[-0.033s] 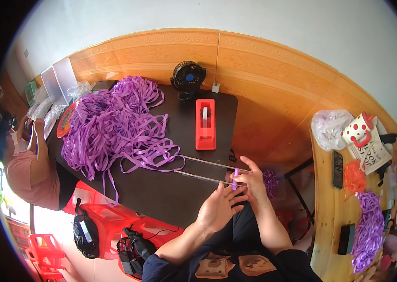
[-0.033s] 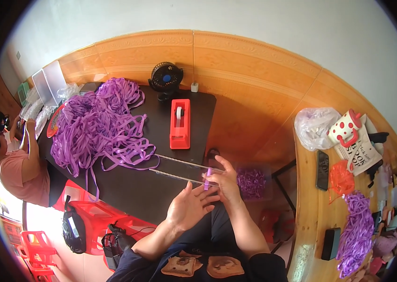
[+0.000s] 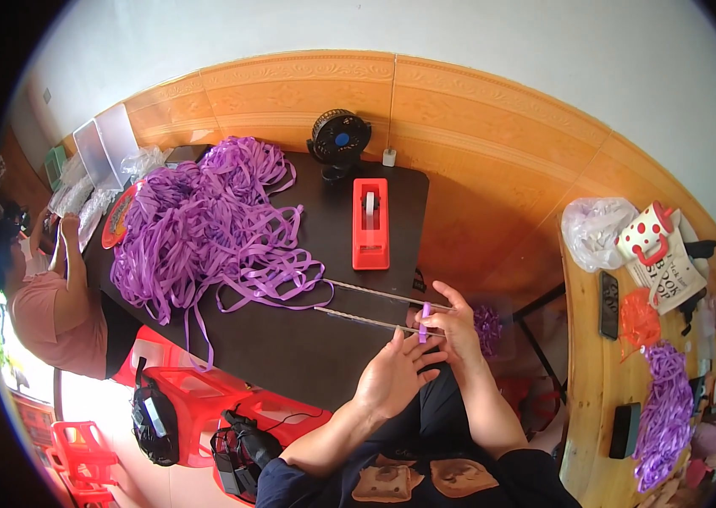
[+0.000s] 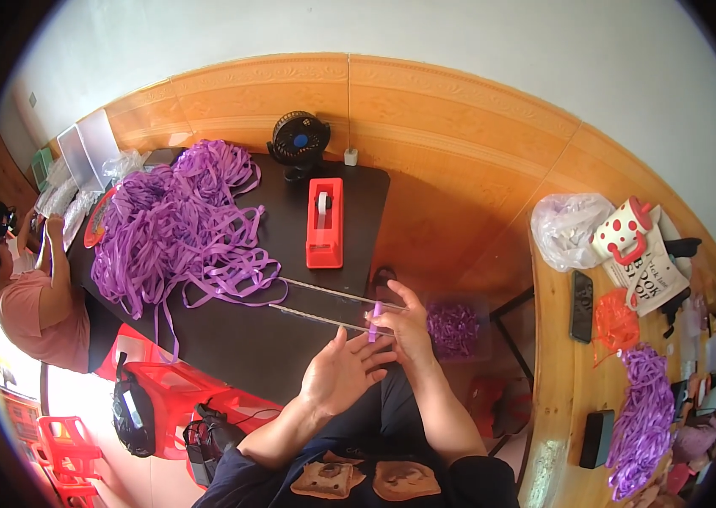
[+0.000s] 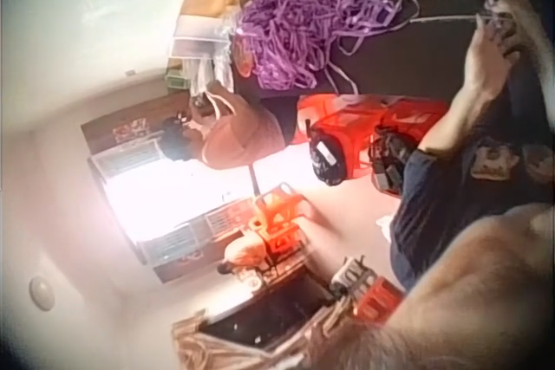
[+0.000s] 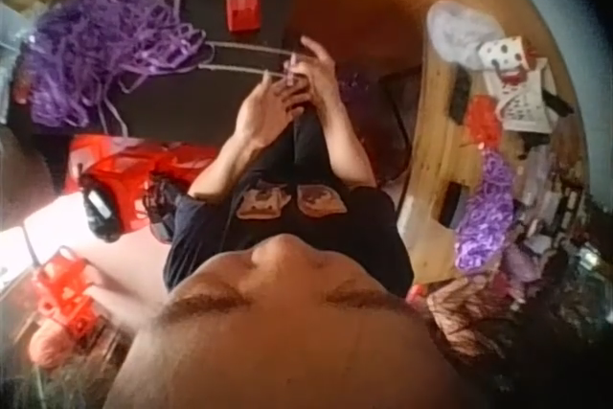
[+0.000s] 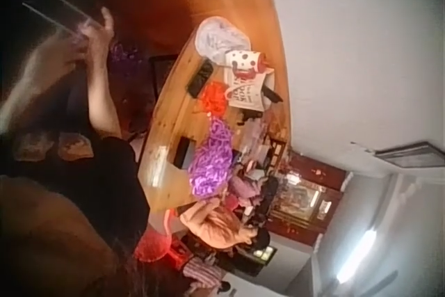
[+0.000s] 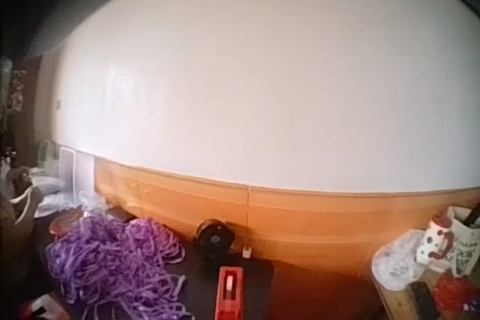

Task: Wrapping purple ribbons around metal rods to prepare for further crafting.

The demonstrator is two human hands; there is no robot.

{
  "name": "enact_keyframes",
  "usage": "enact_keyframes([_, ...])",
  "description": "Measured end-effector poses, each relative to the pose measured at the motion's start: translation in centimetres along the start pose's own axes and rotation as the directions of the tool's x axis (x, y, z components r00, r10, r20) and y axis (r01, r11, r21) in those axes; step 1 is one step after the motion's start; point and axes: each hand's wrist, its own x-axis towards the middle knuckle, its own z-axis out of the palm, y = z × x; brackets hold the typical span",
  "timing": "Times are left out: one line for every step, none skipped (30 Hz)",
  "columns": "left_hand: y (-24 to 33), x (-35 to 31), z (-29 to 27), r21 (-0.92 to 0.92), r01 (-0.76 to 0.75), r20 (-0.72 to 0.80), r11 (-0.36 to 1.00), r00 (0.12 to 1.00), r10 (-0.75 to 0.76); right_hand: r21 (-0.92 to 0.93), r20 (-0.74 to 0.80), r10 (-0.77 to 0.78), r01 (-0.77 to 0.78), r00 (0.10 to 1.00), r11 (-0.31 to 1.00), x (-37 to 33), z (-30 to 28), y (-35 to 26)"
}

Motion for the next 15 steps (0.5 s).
enact_keyframes([0.1,0.1,0.0,-0.001,-0.004,0.005,1.000,1.000,0.004,-0.001,-0.001,0.001,-0.001,1.000,1.000,0.0,0.1,0.0])
enact_keyframes([0.1,0.1,0.0,-0.002,-0.003,0.005,1.000,1.000,0.003,-0.015,-0.017,0.011,-0.011,1.000,1.000,0.1,0.1,0.0])
enact_keyframes([0.1,0.1,0.0,-0.003,-0.001,0.003,1.000,1.000,0.001,-0.029,-0.034,0.021,-0.022,0.999,0.999,0.1,0.1,0.0])
enact_keyframes([0.0,0.1,0.0,-0.003,0.001,0.001,1.000,1.000,-0.001,-0.029,-0.035,0.022,-0.023,0.999,0.999,0.1,0.2,-0.1])
enact_keyframes([0.0,0.1,0.1,-0.004,0.002,0.000,1.000,1.000,-0.002,-0.031,-0.034,0.042,-0.043,0.999,0.999,0.1,0.2,-0.2])
enact_keyframes([0.0,0.1,0.1,0.012,-0.008,-0.012,1.000,1.000,0.008,-0.033,-0.033,0.062,-0.063,0.998,0.997,0.1,0.2,-0.2])
enact_keyframes([0.0,0.1,0.1,0.029,-0.016,-0.022,0.999,1.000,0.017,-0.032,-0.035,0.062,-0.063,0.997,0.998,0.1,0.1,-0.3])
enact_keyframes([0.0,0.2,0.1,0.030,-0.014,-0.023,0.999,1.000,0.015,0.034,0.012,0.111,-0.111,0.994,0.993,0.2,0.0,-0.2])
enact_keyframes([0.0,0.2,0.0,0.013,-0.014,-0.012,1.000,1.000,0.014,0.099,0.063,0.156,-0.161,0.986,0.982,0.3,-0.2,-0.2])
enact_keyframes([0.0,0.2,-0.1,-0.003,-0.014,-0.002,1.000,1.000,0.014,0.103,0.064,0.155,-0.161,0.986,0.982,0.5,-0.4,0.2])
enact_keyframes([0.0,0.2,-0.2,0.001,-0.014,-0.004,1.000,1.000,0.014,0.210,0.154,0.164,-0.194,0.974,0.958,0.9,-0.9,1.0])
enact_keyframes([-0.1,0.2,-0.3,-0.007,-0.011,-0.001,1.000,1.000,0.011,0.312,0.243,0.160,-0.234,0.957,0.921,1.2,-1.3,1.6])
enact_keyframes([-0.1,0.3,-0.3,-0.013,-0.006,0.002,1.000,1.000,0.006,0.317,0.244,0.158,-0.232,0.957,0.919,1.4,-1.5,2.2])
enact_keyframes([-0.1,0.3,-0.3,-0.008,-0.004,0.000,1.000,1.000,0.004,0.456,0.343,0.089,-0.248,0.935,0.855,1.6,-1.6,2.8])
enact_keyframes([-0.2,0.3,-0.2,-0.017,-0.007,0.007,1.000,1.000,0.007,0.579,0.426,0.003,-0.275,0.905,0.767,1.8,-1.8,3.2])
